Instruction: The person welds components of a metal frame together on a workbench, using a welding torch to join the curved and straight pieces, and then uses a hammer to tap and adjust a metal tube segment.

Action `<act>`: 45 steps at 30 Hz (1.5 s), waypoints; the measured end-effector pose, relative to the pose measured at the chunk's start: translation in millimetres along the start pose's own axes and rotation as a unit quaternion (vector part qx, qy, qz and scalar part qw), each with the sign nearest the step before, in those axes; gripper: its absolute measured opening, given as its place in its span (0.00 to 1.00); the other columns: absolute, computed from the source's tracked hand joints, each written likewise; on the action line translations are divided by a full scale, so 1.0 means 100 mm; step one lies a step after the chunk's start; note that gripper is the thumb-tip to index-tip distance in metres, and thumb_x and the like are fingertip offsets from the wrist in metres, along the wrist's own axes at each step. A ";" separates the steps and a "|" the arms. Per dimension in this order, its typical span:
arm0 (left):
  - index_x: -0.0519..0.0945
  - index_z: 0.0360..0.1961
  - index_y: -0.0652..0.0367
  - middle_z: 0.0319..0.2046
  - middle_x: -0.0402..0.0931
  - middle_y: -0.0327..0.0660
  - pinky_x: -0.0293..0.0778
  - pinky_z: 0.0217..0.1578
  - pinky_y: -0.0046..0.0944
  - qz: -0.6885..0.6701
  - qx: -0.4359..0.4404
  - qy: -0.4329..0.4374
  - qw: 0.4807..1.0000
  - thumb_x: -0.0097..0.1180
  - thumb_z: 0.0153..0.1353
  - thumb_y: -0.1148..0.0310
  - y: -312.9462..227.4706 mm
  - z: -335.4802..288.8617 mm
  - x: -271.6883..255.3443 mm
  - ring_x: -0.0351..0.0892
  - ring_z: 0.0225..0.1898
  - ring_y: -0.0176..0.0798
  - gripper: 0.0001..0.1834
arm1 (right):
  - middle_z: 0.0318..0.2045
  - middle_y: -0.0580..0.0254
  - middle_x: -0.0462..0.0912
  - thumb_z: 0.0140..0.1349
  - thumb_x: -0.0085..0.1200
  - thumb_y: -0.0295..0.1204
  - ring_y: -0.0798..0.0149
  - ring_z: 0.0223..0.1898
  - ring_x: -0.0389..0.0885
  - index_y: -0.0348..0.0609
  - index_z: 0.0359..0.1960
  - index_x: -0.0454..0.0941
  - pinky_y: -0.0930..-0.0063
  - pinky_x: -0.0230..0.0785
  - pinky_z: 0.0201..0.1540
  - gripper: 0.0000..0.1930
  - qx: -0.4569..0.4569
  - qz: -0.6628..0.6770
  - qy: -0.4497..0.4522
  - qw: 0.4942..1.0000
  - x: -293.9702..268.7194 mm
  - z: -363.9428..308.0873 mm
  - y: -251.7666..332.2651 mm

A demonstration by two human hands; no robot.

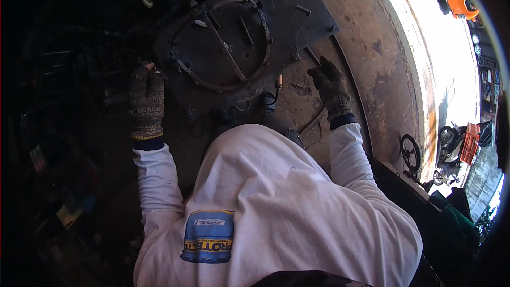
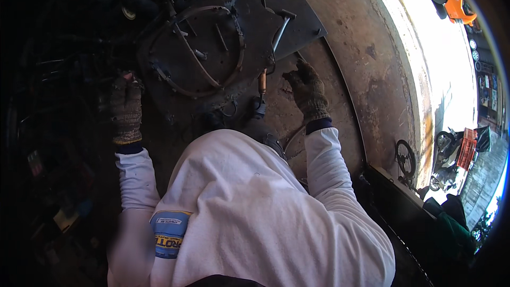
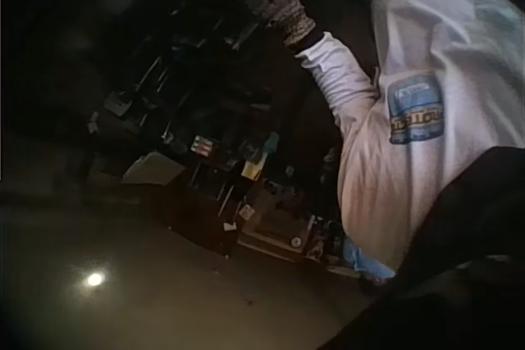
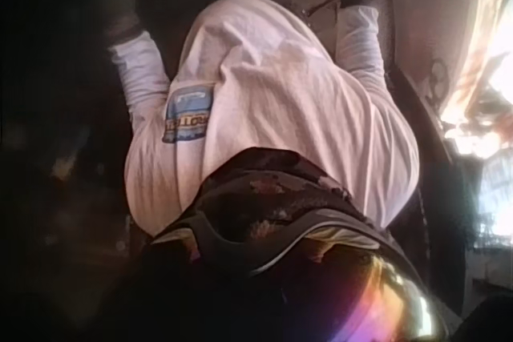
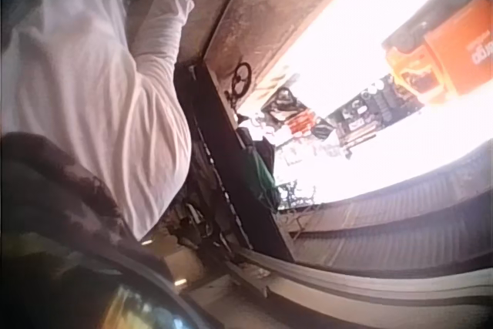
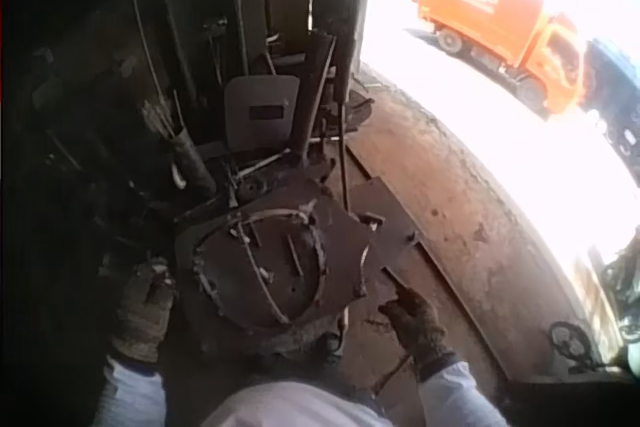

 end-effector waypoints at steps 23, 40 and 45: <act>0.81 0.48 0.61 0.49 0.81 0.52 0.77 0.50 0.48 0.013 -0.262 0.462 0.847 0.59 0.66 0.61 -0.85 -3.63 -0.67 0.82 0.48 0.52 0.16 | 0.45 0.51 0.84 0.61 0.59 0.51 0.51 0.45 0.84 0.44 0.57 0.78 0.60 0.75 0.46 0.28 0.260 -0.241 -0.020 0.935 0.55 2.82 -2.43; 0.81 0.49 0.62 0.49 0.80 0.50 0.77 0.50 0.48 -0.074 -0.247 0.351 0.900 0.61 0.63 0.63 -0.51 -2.95 -0.22 0.81 0.48 0.51 0.17 | 0.30 0.63 0.79 0.66 0.56 0.33 0.67 0.27 0.78 0.47 0.63 0.70 0.71 0.70 0.26 0.23 0.086 -0.022 -0.111 0.990 -0.03 2.14 -1.14; 0.79 0.54 0.61 0.51 0.79 0.45 0.75 0.53 0.43 -0.316 -0.431 0.195 0.823 0.62 0.65 0.63 -0.35 -1.79 -0.21 0.78 0.54 0.44 0.19 | 0.35 0.66 0.80 0.67 0.57 0.29 0.71 0.29 0.76 0.42 0.68 0.64 0.74 0.72 0.31 0.29 -0.057 0.198 -0.057 0.977 -0.43 0.76 -0.40</act>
Point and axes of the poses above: each hand's wrist, its own z-axis towards the middle knuckle, its own x-axis out of the palm, y = z × x, the point moved 9 cm from there along z, towards the middle knuckle
